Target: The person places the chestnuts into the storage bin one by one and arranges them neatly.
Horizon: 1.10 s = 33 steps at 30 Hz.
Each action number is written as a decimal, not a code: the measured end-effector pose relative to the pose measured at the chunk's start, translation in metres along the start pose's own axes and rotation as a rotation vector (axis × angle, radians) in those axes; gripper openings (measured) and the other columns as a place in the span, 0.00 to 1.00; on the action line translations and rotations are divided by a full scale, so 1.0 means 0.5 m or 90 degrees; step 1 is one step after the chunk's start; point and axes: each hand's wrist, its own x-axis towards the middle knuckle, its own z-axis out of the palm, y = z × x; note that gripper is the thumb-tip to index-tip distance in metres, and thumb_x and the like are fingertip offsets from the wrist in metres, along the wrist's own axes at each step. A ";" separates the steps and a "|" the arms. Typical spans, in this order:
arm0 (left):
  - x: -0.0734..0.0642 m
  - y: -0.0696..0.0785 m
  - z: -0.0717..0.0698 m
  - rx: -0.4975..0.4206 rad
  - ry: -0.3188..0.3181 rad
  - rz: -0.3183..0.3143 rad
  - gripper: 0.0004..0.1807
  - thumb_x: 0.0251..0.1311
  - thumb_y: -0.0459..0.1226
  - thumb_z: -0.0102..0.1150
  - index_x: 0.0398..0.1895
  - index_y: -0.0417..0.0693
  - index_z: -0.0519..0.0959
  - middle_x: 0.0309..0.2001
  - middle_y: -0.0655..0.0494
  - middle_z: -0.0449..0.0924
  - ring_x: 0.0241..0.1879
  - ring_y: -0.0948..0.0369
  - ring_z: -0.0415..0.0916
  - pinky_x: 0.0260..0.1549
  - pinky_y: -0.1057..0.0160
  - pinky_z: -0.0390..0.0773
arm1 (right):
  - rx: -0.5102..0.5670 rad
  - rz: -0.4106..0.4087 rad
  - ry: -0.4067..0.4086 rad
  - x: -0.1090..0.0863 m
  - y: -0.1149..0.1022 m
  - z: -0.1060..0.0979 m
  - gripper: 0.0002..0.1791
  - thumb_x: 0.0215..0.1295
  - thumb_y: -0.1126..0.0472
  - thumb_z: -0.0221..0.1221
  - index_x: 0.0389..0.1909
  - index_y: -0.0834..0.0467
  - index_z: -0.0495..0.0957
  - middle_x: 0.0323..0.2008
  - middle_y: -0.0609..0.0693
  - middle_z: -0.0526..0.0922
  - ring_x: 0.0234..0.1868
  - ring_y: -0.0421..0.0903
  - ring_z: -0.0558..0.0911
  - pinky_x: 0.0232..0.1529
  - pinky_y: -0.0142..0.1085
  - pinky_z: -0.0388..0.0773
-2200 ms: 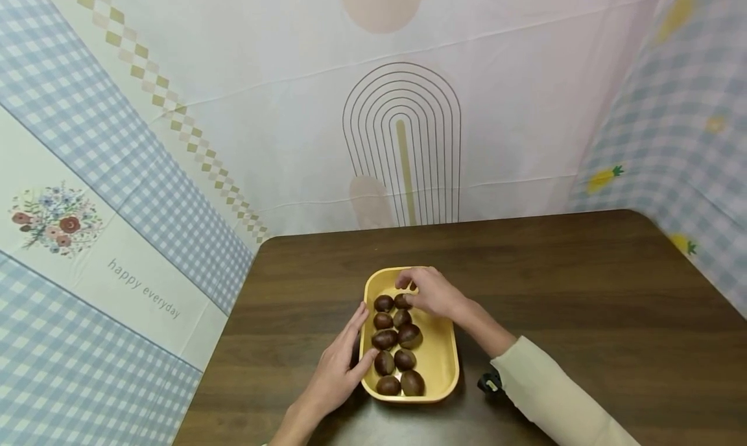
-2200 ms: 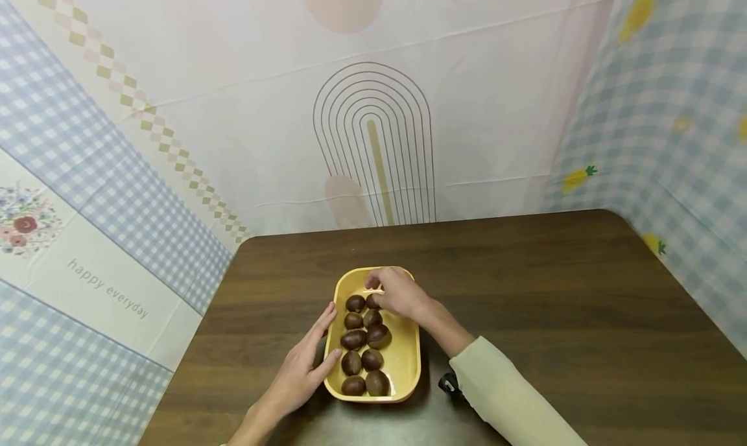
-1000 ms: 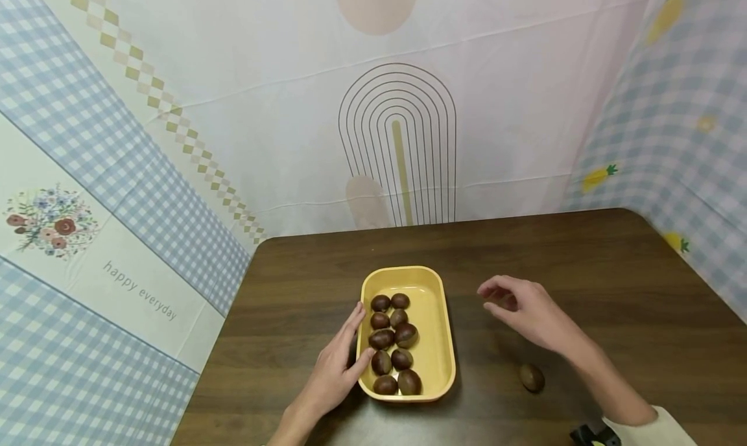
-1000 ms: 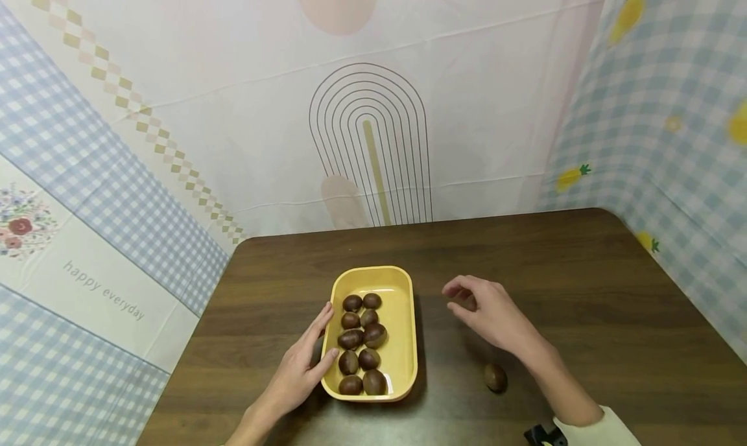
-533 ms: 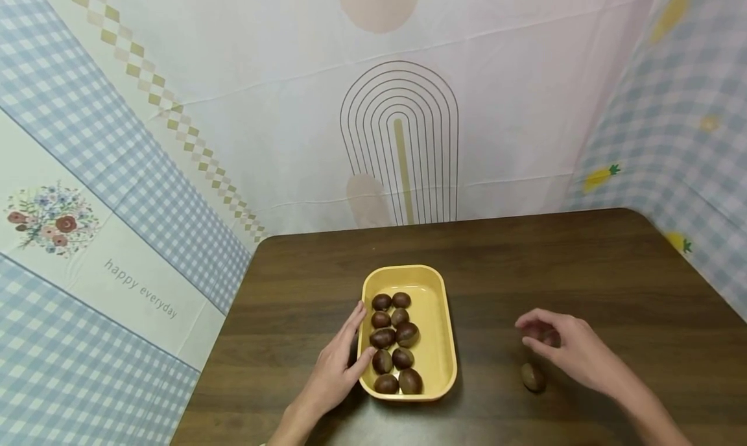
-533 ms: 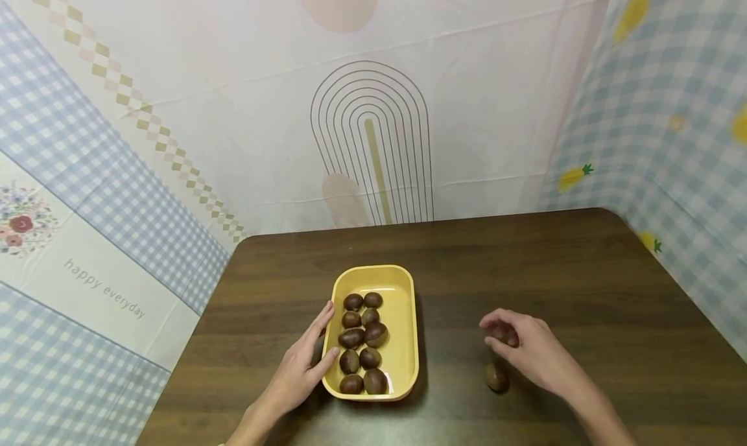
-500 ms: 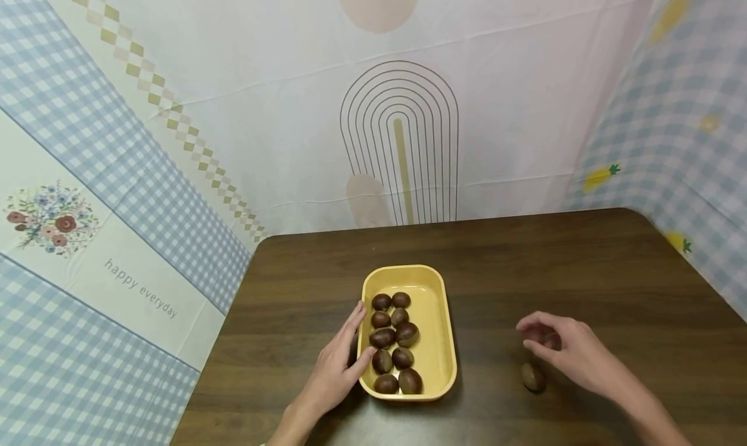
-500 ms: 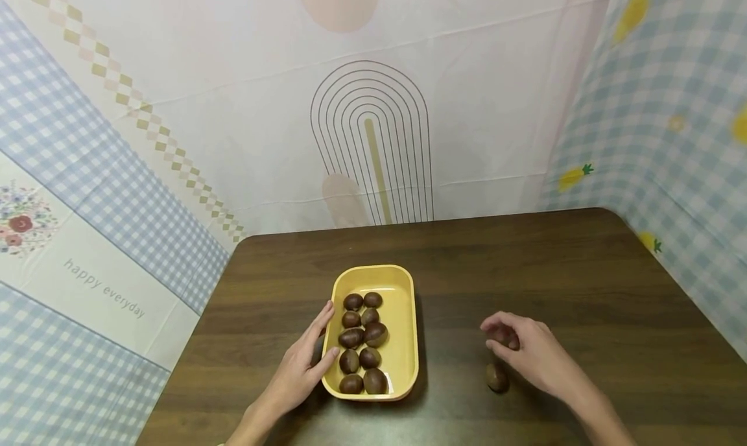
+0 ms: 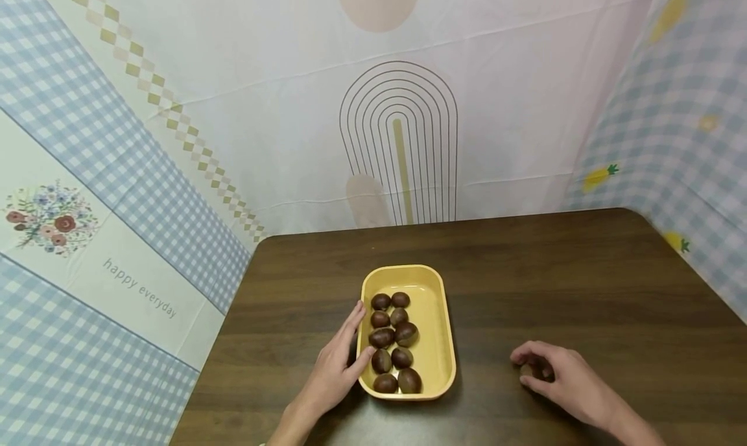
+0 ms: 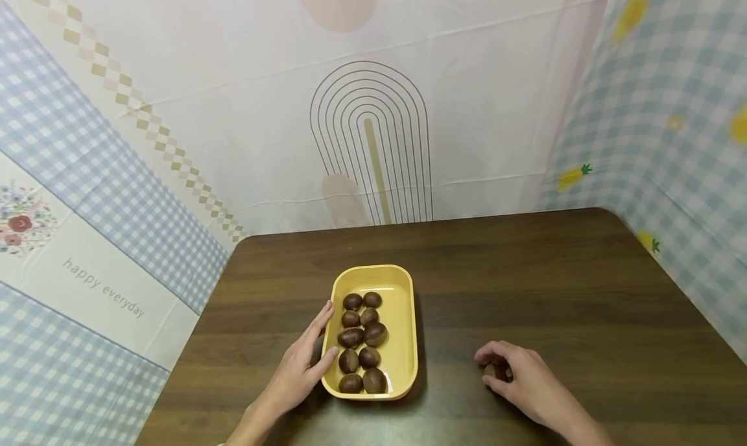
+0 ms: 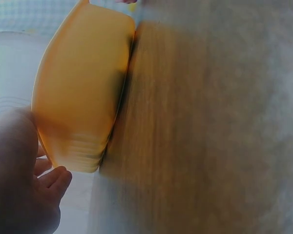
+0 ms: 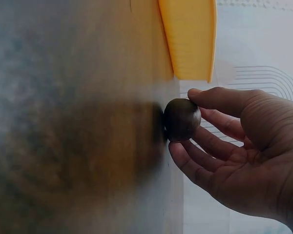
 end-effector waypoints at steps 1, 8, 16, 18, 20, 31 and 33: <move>0.000 0.000 0.001 0.001 0.002 0.002 0.39 0.75 0.40 0.63 0.85 0.45 0.58 0.84 0.53 0.54 0.79 0.55 0.58 0.72 0.42 0.67 | 0.000 0.004 -0.005 -0.003 -0.001 0.000 0.17 0.60 0.66 0.76 0.49 0.54 0.85 0.44 0.45 0.88 0.38 0.32 0.79 0.33 0.32 0.79; 0.000 -0.001 0.002 0.004 0.011 0.010 0.39 0.75 0.39 0.63 0.84 0.44 0.59 0.84 0.51 0.55 0.79 0.54 0.60 0.71 0.41 0.68 | 0.003 0.026 -0.016 -0.020 -0.003 0.005 0.19 0.59 0.68 0.76 0.50 0.54 0.84 0.45 0.45 0.84 0.34 0.32 0.74 0.31 0.33 0.77; 0.000 -0.001 0.002 0.011 0.012 0.014 0.39 0.75 0.39 0.63 0.84 0.45 0.59 0.84 0.51 0.55 0.79 0.53 0.61 0.70 0.42 0.69 | -0.005 0.004 0.021 -0.026 0.003 0.017 0.21 0.56 0.71 0.77 0.48 0.53 0.84 0.44 0.46 0.85 0.36 0.31 0.77 0.32 0.33 0.80; -0.001 -0.001 0.002 0.008 0.010 0.012 0.39 0.75 0.39 0.63 0.84 0.45 0.59 0.84 0.51 0.55 0.79 0.53 0.60 0.70 0.42 0.69 | -0.008 -0.015 0.042 -0.023 0.001 0.018 0.23 0.54 0.72 0.77 0.48 0.52 0.84 0.44 0.45 0.86 0.36 0.30 0.77 0.32 0.32 0.81; -0.001 0.000 0.002 0.004 0.009 0.010 0.39 0.75 0.38 0.63 0.84 0.44 0.59 0.84 0.51 0.55 0.79 0.53 0.60 0.70 0.41 0.68 | -0.016 -0.034 0.059 -0.014 -0.006 0.017 0.24 0.53 0.73 0.77 0.48 0.52 0.84 0.43 0.43 0.86 0.35 0.30 0.76 0.32 0.32 0.80; 0.000 0.001 -0.001 -0.013 -0.004 -0.009 0.40 0.75 0.40 0.63 0.85 0.45 0.58 0.85 0.54 0.53 0.80 0.56 0.58 0.72 0.41 0.66 | -0.025 -0.096 0.092 0.070 -0.078 -0.003 0.25 0.55 0.75 0.76 0.48 0.49 0.84 0.40 0.38 0.83 0.37 0.31 0.78 0.34 0.35 0.82; 0.000 0.001 -0.001 -0.013 -0.002 -0.007 0.40 0.75 0.40 0.63 0.85 0.45 0.59 0.85 0.54 0.54 0.80 0.55 0.58 0.72 0.41 0.66 | -0.018 -0.110 0.093 0.086 -0.092 -0.004 0.25 0.55 0.76 0.75 0.47 0.47 0.84 0.40 0.38 0.83 0.36 0.32 0.78 0.35 0.35 0.82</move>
